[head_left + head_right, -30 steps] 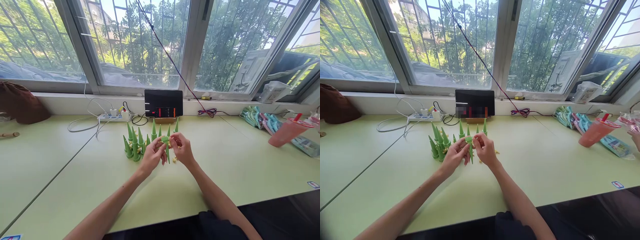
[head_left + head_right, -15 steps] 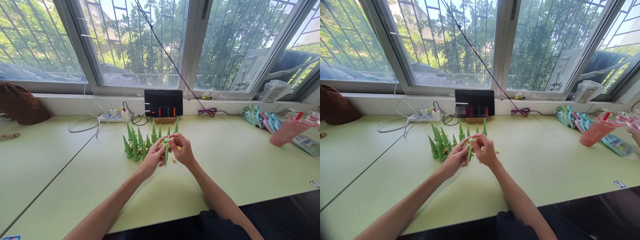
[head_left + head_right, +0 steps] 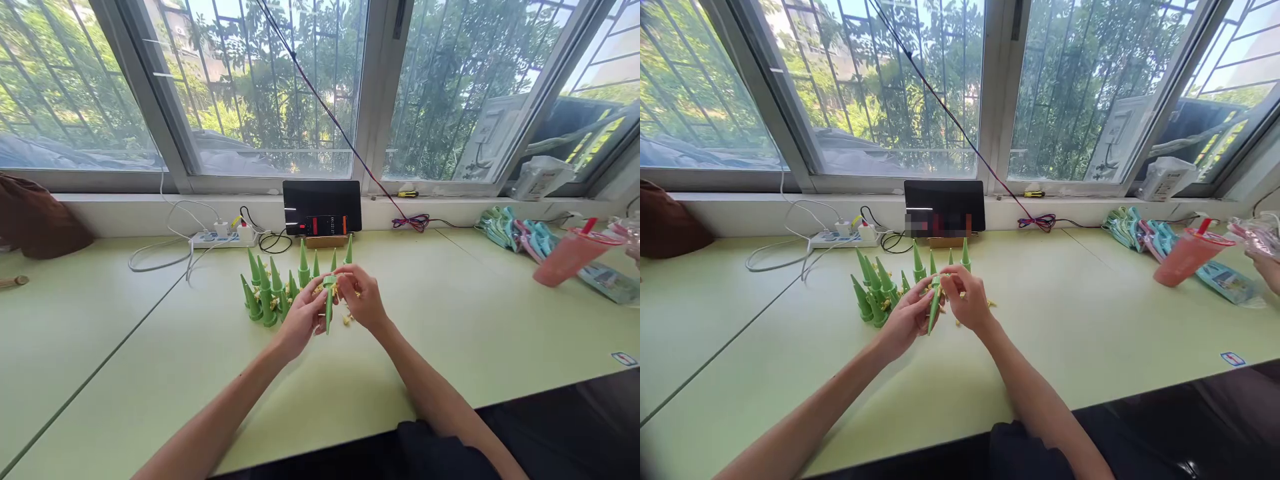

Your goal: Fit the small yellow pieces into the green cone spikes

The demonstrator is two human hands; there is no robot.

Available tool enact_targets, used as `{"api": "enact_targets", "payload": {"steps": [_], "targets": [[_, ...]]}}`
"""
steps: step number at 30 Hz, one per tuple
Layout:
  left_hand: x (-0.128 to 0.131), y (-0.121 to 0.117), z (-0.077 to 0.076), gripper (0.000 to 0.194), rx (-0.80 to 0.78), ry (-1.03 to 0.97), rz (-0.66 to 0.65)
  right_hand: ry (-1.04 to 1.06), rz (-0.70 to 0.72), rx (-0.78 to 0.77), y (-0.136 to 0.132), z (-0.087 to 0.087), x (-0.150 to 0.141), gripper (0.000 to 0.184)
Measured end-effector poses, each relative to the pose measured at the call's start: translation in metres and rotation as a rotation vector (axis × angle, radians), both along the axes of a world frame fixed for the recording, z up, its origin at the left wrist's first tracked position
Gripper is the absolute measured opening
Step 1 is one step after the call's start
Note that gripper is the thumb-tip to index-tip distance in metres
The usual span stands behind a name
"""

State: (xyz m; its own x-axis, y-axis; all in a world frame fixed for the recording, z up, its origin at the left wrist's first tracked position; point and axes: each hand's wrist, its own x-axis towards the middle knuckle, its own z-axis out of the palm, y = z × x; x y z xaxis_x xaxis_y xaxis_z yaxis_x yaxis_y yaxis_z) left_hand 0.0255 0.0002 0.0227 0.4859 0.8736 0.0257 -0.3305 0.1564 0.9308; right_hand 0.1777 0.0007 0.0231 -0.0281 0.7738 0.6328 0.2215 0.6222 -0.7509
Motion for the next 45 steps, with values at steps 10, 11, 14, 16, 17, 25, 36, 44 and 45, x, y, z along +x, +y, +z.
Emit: {"api": "enact_targets", "payload": {"steps": [10,11,14,16,17,25,36,44,45], "targets": [[0.001,-0.001,0.000,0.041,0.180,0.049,0.179,-0.429,-0.267,-0.147,0.024,-0.016,0.025,0.018],[0.002,-0.001,0.001,0.039,0.209,0.071,0.204,-0.490,-0.250,-0.173,0.025,-0.019,0.026,0.019],[0.004,-0.004,0.002,0.035,0.302,0.153,0.307,-0.624,-0.169,-0.261,0.024,-0.023,0.027,0.022],[0.004,-0.005,0.002,0.033,0.374,0.220,0.368,-0.676,-0.112,-0.296,0.022,-0.023,0.027,0.023],[0.004,-0.005,0.001,0.033,0.411,0.255,0.392,-0.693,-0.091,-0.302,0.021,-0.022,0.026,0.023],[0.005,-0.006,-0.007,0.033,0.702,0.467,0.508,-0.869,0.068,-0.470,0.016,-0.012,0.027,0.018],[0.005,-0.006,-0.010,0.031,0.769,0.579,0.529,-0.676,-0.007,-0.369,0.017,-0.015,0.018,0.015],[0.005,-0.006,-0.009,0.031,0.814,0.621,0.568,-0.480,0.015,-0.193,0.018,-0.015,0.014,0.015],[0.005,-0.006,-0.008,0.030,0.813,0.623,0.571,-0.468,0.039,-0.186,0.017,-0.015,0.013,0.016]]}}
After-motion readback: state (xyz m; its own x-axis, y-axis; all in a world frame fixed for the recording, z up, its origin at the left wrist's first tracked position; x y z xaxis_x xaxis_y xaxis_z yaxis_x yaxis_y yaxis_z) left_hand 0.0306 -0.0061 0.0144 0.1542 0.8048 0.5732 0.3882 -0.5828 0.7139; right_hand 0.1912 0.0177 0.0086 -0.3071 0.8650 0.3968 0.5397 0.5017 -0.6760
